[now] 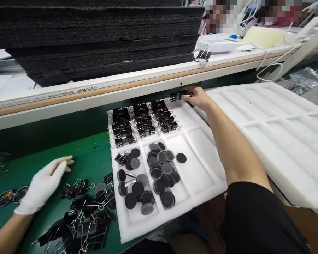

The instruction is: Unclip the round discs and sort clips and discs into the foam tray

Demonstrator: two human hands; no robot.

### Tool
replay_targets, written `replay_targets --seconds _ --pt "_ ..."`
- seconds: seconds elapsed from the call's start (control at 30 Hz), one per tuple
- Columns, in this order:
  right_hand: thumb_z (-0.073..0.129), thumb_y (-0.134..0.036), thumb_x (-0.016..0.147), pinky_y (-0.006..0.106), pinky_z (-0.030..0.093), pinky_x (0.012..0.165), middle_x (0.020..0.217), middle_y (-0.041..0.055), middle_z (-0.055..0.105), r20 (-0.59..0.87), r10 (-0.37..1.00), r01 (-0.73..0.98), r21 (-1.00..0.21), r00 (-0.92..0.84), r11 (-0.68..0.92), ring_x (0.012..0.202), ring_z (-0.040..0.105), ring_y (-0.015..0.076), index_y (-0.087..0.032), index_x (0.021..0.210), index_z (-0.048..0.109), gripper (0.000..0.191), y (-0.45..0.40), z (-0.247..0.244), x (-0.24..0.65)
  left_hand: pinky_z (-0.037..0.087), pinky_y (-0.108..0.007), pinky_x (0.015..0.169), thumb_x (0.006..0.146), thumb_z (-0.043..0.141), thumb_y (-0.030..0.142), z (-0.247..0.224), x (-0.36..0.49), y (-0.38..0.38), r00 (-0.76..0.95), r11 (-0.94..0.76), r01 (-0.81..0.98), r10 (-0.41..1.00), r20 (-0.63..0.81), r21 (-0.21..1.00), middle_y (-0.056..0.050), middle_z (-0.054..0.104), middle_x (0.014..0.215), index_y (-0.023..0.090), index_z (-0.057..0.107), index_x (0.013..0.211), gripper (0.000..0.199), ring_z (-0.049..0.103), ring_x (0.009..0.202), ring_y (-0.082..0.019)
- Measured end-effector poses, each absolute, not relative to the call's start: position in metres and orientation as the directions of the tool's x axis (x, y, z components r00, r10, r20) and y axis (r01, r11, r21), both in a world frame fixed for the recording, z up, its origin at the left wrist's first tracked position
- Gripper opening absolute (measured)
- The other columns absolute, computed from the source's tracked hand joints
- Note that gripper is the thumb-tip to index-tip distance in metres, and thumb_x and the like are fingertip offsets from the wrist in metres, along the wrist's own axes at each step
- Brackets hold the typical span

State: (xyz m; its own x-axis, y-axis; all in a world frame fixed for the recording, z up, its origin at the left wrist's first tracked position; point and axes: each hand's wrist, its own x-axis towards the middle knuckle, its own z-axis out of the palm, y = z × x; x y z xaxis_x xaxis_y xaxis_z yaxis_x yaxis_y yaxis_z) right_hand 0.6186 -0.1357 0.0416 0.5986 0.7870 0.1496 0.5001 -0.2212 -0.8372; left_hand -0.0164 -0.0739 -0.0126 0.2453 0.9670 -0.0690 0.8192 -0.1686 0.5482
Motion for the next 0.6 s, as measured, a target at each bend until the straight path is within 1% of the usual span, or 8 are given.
replay_targets --seconds 0.1,0.23,0.3,0.37,0.43,0.5,0.57,0.6 --pt "0.071 0.000 0.091 0.030 0.047 0.083 0.109 0.0161 0.076 0.100 0.811 0.507 -0.822 0.577 -0.260 0.080 0.058 0.0084 0.000 0.132 0.069 0.042 -0.114 0.032 0.631 0.058 -0.048 0.106 0.095 0.043 0.061 -0.020 -0.017 -0.076 0.225 -0.161 0.827 0.973 -0.055 0.539 -0.007 0.082 0.116 0.026 0.072 0.124 0.054 0.077 0.111 -0.032" --pt "0.068 -0.003 0.092 0.031 0.046 0.082 0.105 0.0170 0.076 0.056 0.847 0.575 -0.758 0.528 -0.308 0.080 0.057 0.0089 0.002 0.133 0.070 0.041 -0.100 0.022 0.641 0.057 -0.049 0.106 0.095 0.044 0.064 -0.022 -0.019 -0.078 0.213 -0.158 0.831 0.976 -0.043 0.534 -0.006 0.083 0.108 0.027 0.074 0.120 0.054 0.077 0.106 -0.032" --pt "0.072 -0.005 0.091 0.032 0.045 0.083 0.108 0.0184 0.077 0.031 0.866 0.624 -0.707 0.499 -0.335 0.085 0.058 0.0108 0.000 0.129 0.074 0.039 -0.097 0.016 0.643 0.059 -0.048 0.103 0.096 0.045 0.065 -0.022 -0.021 -0.077 0.216 -0.161 0.829 0.976 -0.041 0.535 -0.006 0.083 0.108 0.027 0.075 0.118 0.054 0.077 0.102 -0.031" --pt "0.073 -0.009 0.091 0.032 0.044 0.088 0.118 0.0207 0.076 0.033 0.874 0.672 -0.654 0.484 -0.348 0.095 0.061 0.0131 -0.002 0.127 0.077 0.037 -0.097 0.010 0.641 0.060 -0.047 0.101 0.096 0.045 0.065 -0.023 -0.023 -0.077 0.225 -0.165 0.822 0.973 -0.045 0.545 -0.005 0.083 0.110 0.028 0.075 0.119 0.053 0.078 0.098 -0.030" --pt "0.070 -0.013 0.095 0.030 0.043 0.094 0.132 0.0221 0.072 0.060 0.876 0.710 -0.614 0.479 -0.346 0.109 0.062 0.0149 -0.005 0.132 0.076 0.038 -0.100 0.005 0.635 0.060 -0.046 0.100 0.097 0.045 0.065 -0.023 -0.023 -0.076 0.233 -0.167 0.814 0.971 -0.049 0.557 -0.006 0.082 0.113 0.028 0.075 0.119 0.053 0.078 0.097 -0.029" --pt "0.067 -0.016 0.099 0.028 0.043 0.096 0.146 0.0251 0.065 0.111 0.865 0.732 -0.590 0.490 -0.340 0.122 0.062 0.0167 -0.006 0.145 0.068 0.047 -0.107 0.003 0.627 0.060 -0.045 0.101 0.098 0.046 0.063 -0.023 -0.021 -0.076 0.239 -0.168 0.806 0.969 -0.053 0.567 -0.006 0.082 0.115 0.027 0.075 0.120 0.052 0.078 0.097 -0.028" --pt "0.067 -0.015 0.098 0.028 0.045 0.093 0.148 0.0304 0.061 0.186 0.829 0.769 -0.520 0.527 -0.372 0.127 0.062 0.0191 -0.002 0.155 0.057 0.059 -0.114 0.004 0.617 0.060 -0.043 0.101 0.098 0.047 0.060 -0.024 -0.016 -0.079 0.242 -0.166 0.794 0.969 -0.054 0.584 -0.006 0.083 0.117 0.026 0.076 0.122 0.050 0.079 0.097 -0.027" --pt "0.068 -0.014 0.097 0.029 0.046 0.090 0.143 0.0324 0.063 0.238 0.805 0.801 -0.433 0.544 -0.413 0.125 0.065 0.0203 0.001 0.156 0.054 0.062 -0.118 0.005 0.610 0.060 -0.041 0.101 0.099 0.048 0.058 -0.024 -0.013 -0.082 0.242 -0.167 0.784 0.969 -0.047 0.598 -0.006 0.083 0.117 0.025 0.076 0.123 0.050 0.079 0.097 -0.026"
